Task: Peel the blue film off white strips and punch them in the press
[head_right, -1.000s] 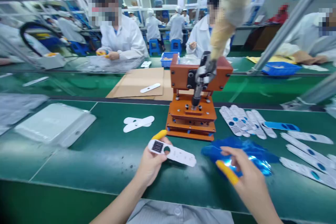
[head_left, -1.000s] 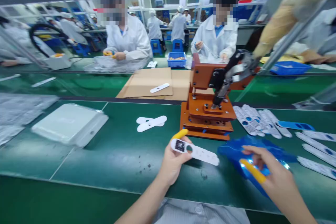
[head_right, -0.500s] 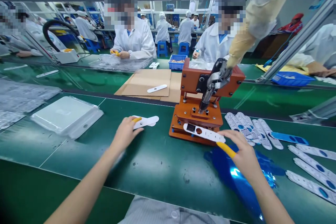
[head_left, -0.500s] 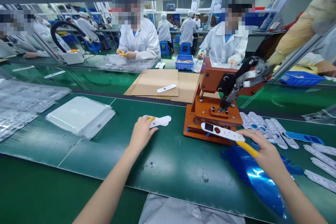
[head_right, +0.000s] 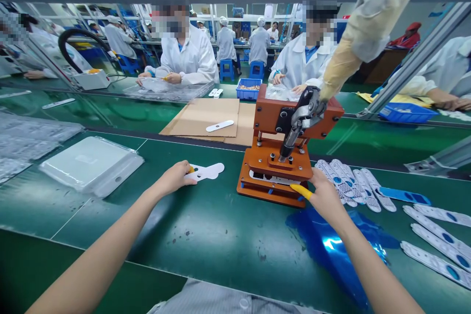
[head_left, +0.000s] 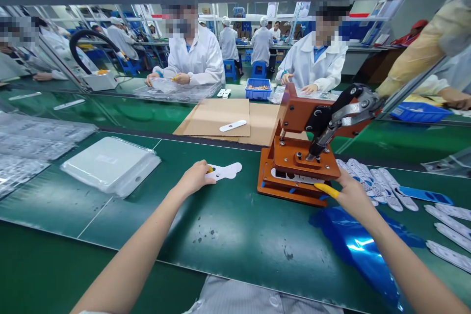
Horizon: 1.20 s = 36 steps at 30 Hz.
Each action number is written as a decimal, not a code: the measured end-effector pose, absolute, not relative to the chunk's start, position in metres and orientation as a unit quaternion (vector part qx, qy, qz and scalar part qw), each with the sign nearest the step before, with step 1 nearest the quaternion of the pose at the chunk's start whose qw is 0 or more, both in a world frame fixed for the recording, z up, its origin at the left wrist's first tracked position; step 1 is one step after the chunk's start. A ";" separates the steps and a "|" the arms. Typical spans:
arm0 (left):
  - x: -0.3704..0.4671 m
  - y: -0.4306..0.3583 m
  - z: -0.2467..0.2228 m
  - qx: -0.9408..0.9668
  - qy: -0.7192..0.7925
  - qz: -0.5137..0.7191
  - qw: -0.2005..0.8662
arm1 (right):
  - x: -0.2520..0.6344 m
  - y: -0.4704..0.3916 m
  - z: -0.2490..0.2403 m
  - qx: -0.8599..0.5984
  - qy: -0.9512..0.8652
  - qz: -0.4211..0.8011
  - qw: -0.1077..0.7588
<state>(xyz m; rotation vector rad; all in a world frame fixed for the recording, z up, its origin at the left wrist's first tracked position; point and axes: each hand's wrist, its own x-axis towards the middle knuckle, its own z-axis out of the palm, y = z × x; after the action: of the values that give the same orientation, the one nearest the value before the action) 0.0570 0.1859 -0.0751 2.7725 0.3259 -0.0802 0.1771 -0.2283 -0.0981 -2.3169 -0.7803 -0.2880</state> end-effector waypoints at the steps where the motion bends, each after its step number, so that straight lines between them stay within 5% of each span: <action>1: 0.055 0.185 -0.075 0.977 0.110 -0.022 0.179 | 0.177 -0.227 -0.098 -0.886 -0.299 -0.104 0.338; 7: 0.033 0.170 -0.054 0.939 0.154 0.068 0.298 | 0.174 -0.228 -0.101 -0.883 -0.273 -0.078 0.374; 12: 0.017 0.119 -0.033 0.877 0.133 0.025 0.461 | 0.123 -0.230 -0.102 -0.868 -0.182 -0.194 0.420; 20: 0.046 0.035 -0.048 0.820 -0.021 -0.120 0.560 | 0.069 -0.208 -0.087 -0.851 -0.266 -0.019 0.453; 25: 0.056 0.028 -0.050 0.826 -0.041 -0.114 0.551 | 0.083 -0.224 -0.088 -0.855 -0.270 -0.055 0.439; 31: 0.070 0.044 -0.066 0.877 0.013 0.148 0.458 | 0.131 -0.242 -0.100 -0.860 -0.257 -0.154 0.414; 36: 0.079 0.044 -0.084 0.886 -0.064 0.167 0.427 | 0.163 -0.228 -0.103 -0.856 -0.275 -0.127 0.419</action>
<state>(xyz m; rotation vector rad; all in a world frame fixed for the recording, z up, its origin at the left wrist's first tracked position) 0.0791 0.0443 -0.0841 2.2142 -0.1591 0.4169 0.1631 -0.2284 -0.1026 -2.1461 -0.6904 -0.3184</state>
